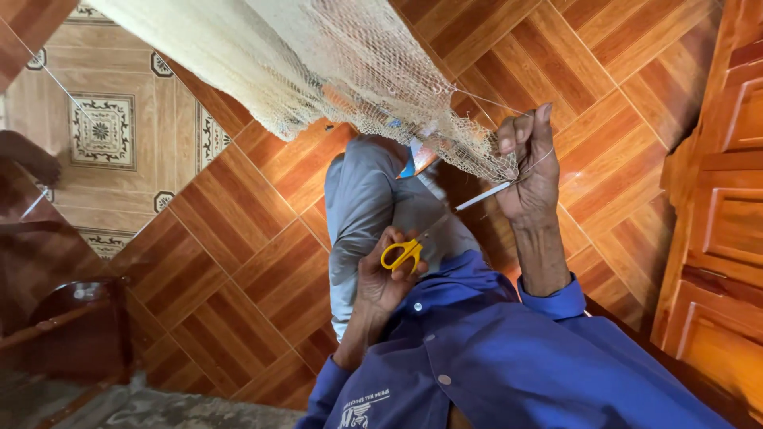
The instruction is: Repairing a fishing net using a netting needle and thread
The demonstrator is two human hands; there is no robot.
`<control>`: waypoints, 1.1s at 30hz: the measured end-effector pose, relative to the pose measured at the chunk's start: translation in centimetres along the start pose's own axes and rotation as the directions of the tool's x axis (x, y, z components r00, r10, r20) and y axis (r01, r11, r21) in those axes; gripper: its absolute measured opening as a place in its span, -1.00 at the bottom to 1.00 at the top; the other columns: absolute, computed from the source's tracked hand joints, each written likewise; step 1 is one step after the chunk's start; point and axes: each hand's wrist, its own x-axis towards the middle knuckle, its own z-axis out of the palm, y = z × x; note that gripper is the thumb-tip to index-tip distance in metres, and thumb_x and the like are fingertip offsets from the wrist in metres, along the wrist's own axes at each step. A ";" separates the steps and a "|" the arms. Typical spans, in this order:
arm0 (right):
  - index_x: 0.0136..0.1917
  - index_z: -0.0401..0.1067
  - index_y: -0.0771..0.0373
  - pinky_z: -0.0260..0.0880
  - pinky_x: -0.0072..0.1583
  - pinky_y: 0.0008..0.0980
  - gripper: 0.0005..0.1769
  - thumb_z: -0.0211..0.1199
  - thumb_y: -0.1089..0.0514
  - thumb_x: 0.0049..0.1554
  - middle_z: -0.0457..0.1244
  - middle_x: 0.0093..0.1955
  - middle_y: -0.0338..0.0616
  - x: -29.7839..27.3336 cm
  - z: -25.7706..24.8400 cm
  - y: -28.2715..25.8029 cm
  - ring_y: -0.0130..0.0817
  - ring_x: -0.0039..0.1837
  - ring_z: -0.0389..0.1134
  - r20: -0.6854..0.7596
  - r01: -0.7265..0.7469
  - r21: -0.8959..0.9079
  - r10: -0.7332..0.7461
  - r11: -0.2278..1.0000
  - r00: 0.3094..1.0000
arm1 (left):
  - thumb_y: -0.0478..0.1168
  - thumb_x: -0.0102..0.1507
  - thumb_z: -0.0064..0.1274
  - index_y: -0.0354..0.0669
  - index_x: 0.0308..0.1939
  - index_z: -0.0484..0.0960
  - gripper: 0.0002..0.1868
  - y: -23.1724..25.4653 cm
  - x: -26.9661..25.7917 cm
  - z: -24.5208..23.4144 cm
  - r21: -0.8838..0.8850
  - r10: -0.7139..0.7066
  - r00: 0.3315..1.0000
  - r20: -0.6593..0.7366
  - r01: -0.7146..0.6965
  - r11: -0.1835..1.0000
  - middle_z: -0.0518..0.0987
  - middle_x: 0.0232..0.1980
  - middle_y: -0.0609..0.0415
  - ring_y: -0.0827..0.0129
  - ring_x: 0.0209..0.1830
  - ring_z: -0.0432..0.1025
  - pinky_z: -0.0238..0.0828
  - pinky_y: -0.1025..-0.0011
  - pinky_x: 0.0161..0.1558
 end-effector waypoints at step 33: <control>-0.22 0.26 0.12 0.41 -0.22 -0.61 -0.56 -0.03 -0.18 0.37 0.16 -0.38 -0.16 -2.5 4.2 2.6 -0.45 -0.34 0.26 -0.071 -0.022 -0.090 0.016 0.996 0.997 | -0.40 0.16 0.05 -0.62 -0.38 0.57 -0.82 -1.4 7.6 13.1 0.233 0.178 0.898 0.402 -0.288 0.929 0.38 -0.48 -0.30 0.16 -0.79 0.34 0.51 0.14 -0.53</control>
